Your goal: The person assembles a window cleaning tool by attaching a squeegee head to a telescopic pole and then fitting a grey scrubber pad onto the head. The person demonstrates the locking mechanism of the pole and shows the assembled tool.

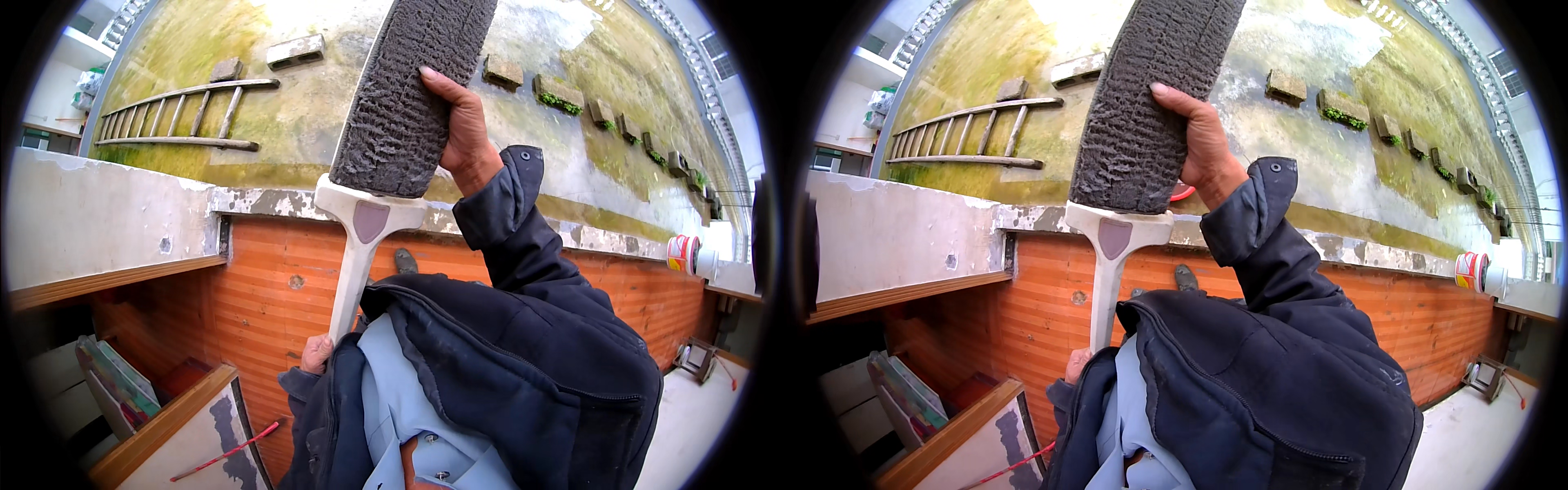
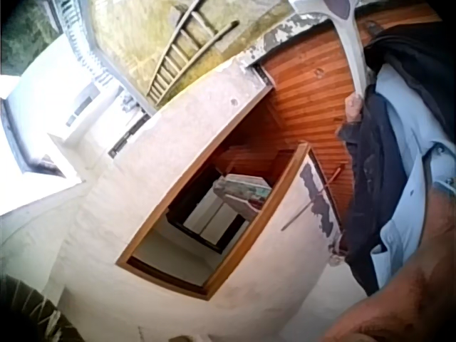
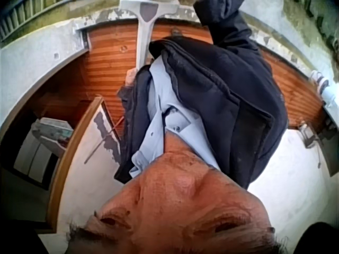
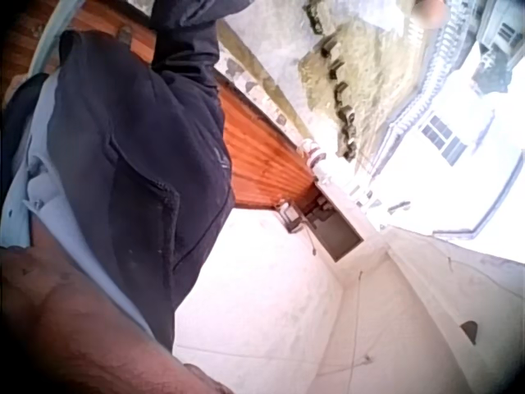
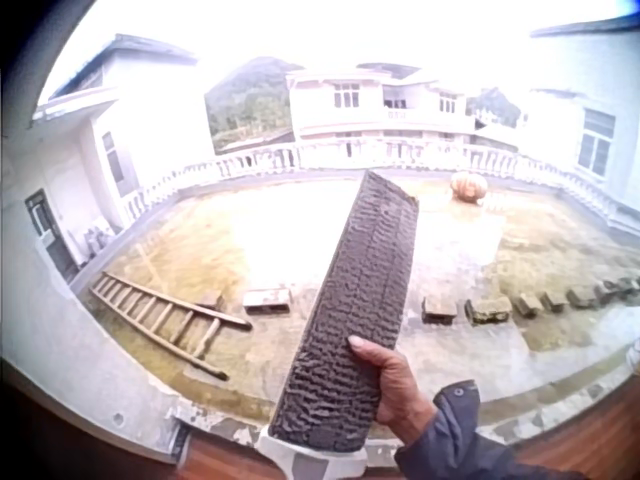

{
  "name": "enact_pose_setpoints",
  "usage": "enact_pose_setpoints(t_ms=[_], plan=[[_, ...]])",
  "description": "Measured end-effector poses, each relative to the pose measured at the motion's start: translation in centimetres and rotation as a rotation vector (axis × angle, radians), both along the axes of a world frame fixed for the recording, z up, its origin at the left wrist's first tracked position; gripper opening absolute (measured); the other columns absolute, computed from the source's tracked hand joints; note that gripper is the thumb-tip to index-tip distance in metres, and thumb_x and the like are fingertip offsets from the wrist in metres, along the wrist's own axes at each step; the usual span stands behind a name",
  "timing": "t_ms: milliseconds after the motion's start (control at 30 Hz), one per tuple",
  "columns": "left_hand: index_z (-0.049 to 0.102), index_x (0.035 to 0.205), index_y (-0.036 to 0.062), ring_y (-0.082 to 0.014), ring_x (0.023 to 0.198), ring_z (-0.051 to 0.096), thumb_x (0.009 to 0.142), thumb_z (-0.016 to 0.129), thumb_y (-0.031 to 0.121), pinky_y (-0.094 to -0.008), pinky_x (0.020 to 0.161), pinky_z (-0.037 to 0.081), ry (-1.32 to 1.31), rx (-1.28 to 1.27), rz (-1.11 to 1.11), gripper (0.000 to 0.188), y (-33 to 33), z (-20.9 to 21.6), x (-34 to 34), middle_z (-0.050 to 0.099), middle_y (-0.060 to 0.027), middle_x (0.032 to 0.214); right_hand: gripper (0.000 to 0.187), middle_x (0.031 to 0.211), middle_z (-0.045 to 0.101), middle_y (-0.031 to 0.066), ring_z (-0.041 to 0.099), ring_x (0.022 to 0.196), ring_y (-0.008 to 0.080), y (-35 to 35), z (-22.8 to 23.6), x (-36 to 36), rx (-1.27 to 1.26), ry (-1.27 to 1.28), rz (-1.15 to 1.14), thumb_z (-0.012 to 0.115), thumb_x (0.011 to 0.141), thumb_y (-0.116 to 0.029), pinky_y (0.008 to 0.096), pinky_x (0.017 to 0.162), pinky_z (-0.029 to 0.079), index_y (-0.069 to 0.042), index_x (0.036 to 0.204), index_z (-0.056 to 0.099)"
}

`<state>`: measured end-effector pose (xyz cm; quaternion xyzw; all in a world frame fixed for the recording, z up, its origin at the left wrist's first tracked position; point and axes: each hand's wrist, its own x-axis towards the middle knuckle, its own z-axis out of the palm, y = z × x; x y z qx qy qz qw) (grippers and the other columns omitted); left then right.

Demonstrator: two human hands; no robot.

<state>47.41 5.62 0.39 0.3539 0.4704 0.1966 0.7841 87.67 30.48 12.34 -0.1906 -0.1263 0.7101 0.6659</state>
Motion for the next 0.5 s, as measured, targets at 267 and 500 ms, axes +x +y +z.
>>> enact_pose_setpoints(t_ms=[267, 500], plan=[[0.064, 0.105, -0.0052, -0.0085, 0.08, 0.055, 0.098, 0.053, 0.045, -0.0235, 0.071, 0.045, 0.114, 0.123, 0.024, 0.052, -0.7, -0.6, 1.0, 0.064, -0.0036, 0.09, 0.034, 0.108, 0.067, 0.0186, 0.068, 0.094, 0.0307, -0.6, -0.2, -0.4, -0.029, -0.016, -0.002, 0.061, 0.089, -0.015, 0.0453, 0.088, 0.056, 0.005, 0.117, 0.058], [0.066, 0.108, -0.0031, -0.0102, 0.079, 0.057, 0.097, 0.055, 0.043, -0.0252, 0.069, 0.046, 0.288, 0.339, 0.105, 0.049, -0.5, 1.5, 3.6, 0.065, -0.0035, 0.084, 0.031, 0.106, 0.068, 0.017, 0.068, 0.094, 0.0309, -0.5, -0.5, 0.4, -0.113, -0.08, -0.044, 0.061, 0.089, -0.015, 0.0461, 0.089, 0.055, 0.002, 0.115, 0.059]])
